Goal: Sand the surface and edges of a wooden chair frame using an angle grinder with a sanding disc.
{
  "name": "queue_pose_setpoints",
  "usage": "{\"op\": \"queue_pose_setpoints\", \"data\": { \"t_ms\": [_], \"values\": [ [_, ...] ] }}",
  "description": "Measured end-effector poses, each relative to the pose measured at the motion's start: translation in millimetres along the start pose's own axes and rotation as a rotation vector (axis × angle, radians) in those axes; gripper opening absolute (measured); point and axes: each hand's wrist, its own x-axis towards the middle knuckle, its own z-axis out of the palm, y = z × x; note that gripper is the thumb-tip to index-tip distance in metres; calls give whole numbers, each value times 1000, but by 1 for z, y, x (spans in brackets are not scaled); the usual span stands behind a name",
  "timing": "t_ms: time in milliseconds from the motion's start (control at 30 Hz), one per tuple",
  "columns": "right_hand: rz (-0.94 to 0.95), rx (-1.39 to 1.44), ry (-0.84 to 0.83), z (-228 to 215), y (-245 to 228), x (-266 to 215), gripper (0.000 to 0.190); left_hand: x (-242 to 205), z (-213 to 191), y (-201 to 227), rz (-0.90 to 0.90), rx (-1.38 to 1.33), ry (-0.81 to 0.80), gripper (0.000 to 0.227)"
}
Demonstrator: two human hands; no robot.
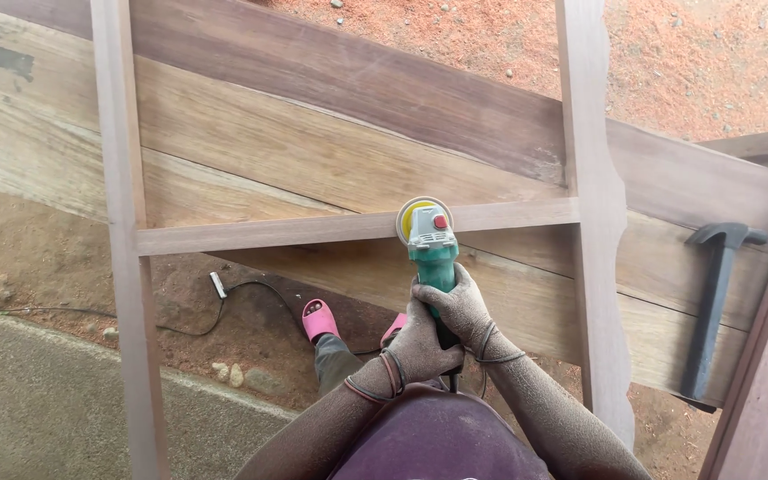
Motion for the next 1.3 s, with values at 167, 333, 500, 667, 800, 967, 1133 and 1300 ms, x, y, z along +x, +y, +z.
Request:
{"op": "queue_pose_setpoints", "data": {
  "t_ms": [167,333,500,667,800,967,1133,1300],
  "values": [
    [-24,17,31,-37,17,6,57,27,33,-5,21,90,-131,102],
    [-33,22,77,-71,26,6,56,47,54,10,23,8,-138,112],
    [31,52,117,-97,16,-2,56,50,51,60,-80,-65,-160,124],
    [27,146,143,-120,27,-3,55,75,83,42,-44,21,-163,120],
    [5,219,180,-135,31,-7,55,81,82,62,-29,71,-167,123],
    [-4,276,182,-122,25,-12,55,65,61,79,-47,75,-165,137],
    [-45,213,149,-69,16,-8,53,34,32,41,-24,-3,-101,126],
    [-112,112,48,10,15,5,54,-16,-24,18,-38,-141,-4,117]
  ]
}}
